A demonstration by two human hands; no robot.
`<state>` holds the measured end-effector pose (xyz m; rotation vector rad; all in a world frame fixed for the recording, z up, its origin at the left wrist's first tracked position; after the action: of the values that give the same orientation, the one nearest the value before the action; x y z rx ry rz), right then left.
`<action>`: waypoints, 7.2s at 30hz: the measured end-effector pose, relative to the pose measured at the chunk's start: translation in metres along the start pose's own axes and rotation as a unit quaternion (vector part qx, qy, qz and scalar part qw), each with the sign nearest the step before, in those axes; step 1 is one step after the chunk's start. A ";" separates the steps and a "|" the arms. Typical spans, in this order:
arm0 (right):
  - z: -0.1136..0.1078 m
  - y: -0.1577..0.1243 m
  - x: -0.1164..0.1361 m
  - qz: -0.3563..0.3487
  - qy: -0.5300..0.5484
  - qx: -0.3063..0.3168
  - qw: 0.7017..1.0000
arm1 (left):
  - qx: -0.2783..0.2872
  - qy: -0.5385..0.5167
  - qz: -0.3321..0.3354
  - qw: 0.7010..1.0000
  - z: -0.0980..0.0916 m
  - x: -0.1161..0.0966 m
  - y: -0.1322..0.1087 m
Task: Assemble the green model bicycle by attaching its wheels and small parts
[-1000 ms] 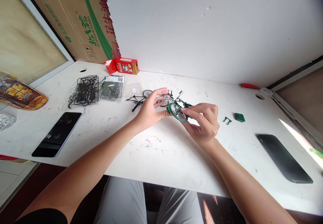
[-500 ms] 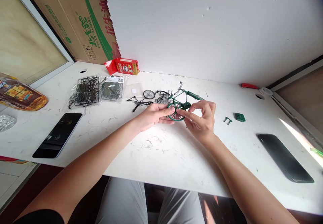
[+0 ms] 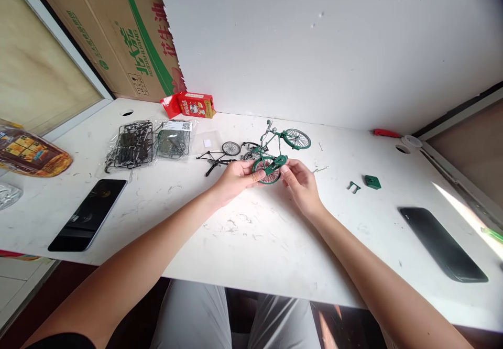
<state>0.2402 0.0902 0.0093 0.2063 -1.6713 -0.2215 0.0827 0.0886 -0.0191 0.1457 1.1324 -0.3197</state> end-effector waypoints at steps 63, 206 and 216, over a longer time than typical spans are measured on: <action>-0.007 -0.004 -0.020 0.068 0.129 -0.090 0.985 | -0.057 0.156 0.068 0.984 -0.010 -0.003 0.001; 0.011 -0.005 0.000 0.101 0.125 0.051 0.986 | -0.208 0.285 0.216 0.910 -0.032 -0.024 -0.008; 0.004 -0.003 -0.003 0.134 0.175 0.004 0.975 | -0.207 0.289 0.203 0.912 -0.033 -0.022 -0.007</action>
<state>0.2364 0.0879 0.0048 0.0212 -1.3305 0.0253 0.0439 0.0943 -0.0128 0.0980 1.6920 0.3667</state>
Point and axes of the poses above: each hand's wrist, its own y-axis towards the middle knuckle, its own z-axis out of the palm, x = y × z, the point moved 10 cm from there along y, towards the middle knuckle, and after that the axes turned 6 degrees about -x, right-handed, at the moved point
